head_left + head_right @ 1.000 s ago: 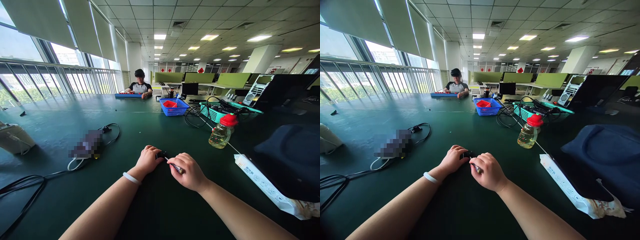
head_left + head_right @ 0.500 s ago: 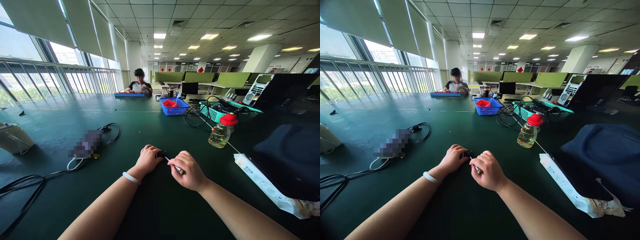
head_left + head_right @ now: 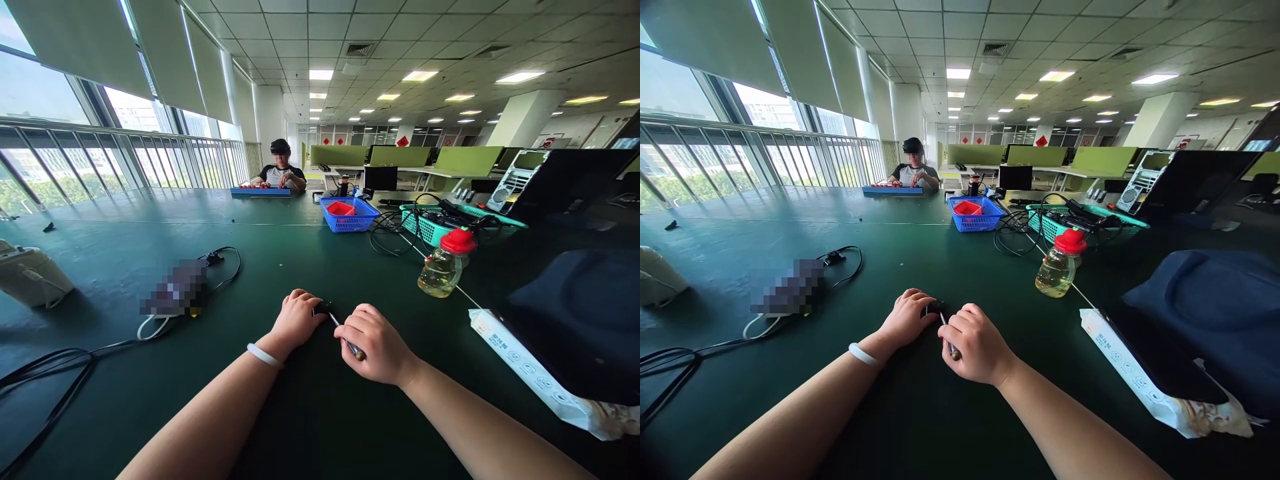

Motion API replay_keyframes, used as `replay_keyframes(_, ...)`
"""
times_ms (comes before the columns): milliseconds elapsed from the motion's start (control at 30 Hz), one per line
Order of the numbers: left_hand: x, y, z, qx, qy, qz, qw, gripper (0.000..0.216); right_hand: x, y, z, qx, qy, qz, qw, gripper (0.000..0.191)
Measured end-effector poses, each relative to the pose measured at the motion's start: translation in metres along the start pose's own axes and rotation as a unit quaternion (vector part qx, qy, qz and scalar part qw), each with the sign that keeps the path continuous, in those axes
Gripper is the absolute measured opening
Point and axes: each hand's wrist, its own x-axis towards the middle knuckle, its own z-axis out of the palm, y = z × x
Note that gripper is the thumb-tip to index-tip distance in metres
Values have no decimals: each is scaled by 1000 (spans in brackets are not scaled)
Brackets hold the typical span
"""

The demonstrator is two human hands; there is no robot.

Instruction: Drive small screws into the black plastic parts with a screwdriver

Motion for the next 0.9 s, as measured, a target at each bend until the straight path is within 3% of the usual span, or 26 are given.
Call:
replay_keyframes(433,3,-9,6,-39,6,-11,999,30,-2,6,0,29,26,4,999,15)
replay_keyframes(900,3,-10,7,-43,3,-3,999,29,-7,18,0,109,68,109,986,19)
